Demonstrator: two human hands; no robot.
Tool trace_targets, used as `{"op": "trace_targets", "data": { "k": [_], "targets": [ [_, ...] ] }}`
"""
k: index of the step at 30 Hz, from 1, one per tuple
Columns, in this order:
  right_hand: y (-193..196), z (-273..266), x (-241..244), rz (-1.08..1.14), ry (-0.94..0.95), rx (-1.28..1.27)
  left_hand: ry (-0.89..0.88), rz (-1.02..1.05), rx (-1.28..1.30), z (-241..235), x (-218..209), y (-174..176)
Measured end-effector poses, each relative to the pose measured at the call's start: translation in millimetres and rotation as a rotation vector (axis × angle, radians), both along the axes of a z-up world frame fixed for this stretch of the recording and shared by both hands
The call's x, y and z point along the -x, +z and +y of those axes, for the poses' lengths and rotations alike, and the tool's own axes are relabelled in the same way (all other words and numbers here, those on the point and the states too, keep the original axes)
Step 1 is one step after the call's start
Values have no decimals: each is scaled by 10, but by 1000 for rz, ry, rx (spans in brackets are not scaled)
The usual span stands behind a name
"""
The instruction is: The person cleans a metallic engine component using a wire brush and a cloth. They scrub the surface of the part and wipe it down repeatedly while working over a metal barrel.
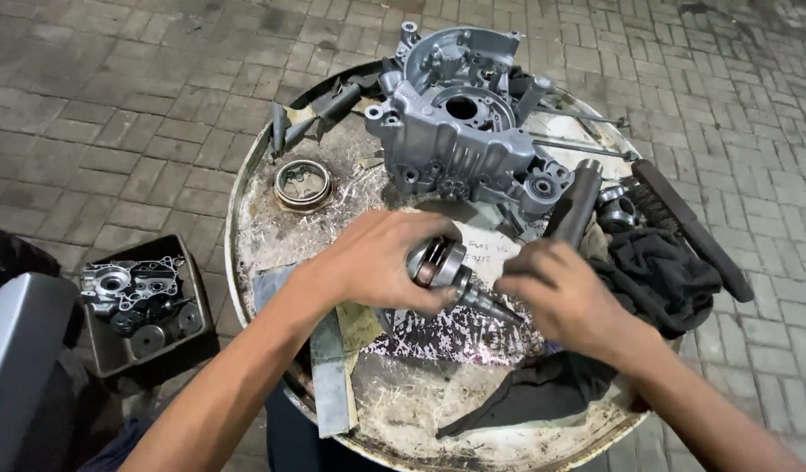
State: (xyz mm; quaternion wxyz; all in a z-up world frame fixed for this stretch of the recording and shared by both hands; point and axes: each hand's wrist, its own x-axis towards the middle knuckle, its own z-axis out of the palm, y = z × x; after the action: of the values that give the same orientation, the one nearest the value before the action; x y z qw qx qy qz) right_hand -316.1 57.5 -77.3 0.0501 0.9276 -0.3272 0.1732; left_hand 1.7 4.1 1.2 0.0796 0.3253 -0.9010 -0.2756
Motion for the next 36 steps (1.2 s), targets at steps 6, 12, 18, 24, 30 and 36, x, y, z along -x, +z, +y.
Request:
{"op": "trace_targets", "data": {
  "k": [6,12,18,24,30,36],
  "targets": [
    [-149,12,17,-359,122,-108,-8,62,5,-43,-19,14],
    [76,99,-166,-52,208,-36,-3,83,15,-33,-31,36],
    [168,226,-444,-26,328,24,19,91,5,-25,-2,-9],
    [407,289,-529,98,295,-20,-9,63,46,1,-6,-69],
    [219,187,-433,84,329,-23,26,54,38,13,-38,36],
    [134,29,-180,20,134,36,47,66,45,5,-16,-9]
  ]
}}
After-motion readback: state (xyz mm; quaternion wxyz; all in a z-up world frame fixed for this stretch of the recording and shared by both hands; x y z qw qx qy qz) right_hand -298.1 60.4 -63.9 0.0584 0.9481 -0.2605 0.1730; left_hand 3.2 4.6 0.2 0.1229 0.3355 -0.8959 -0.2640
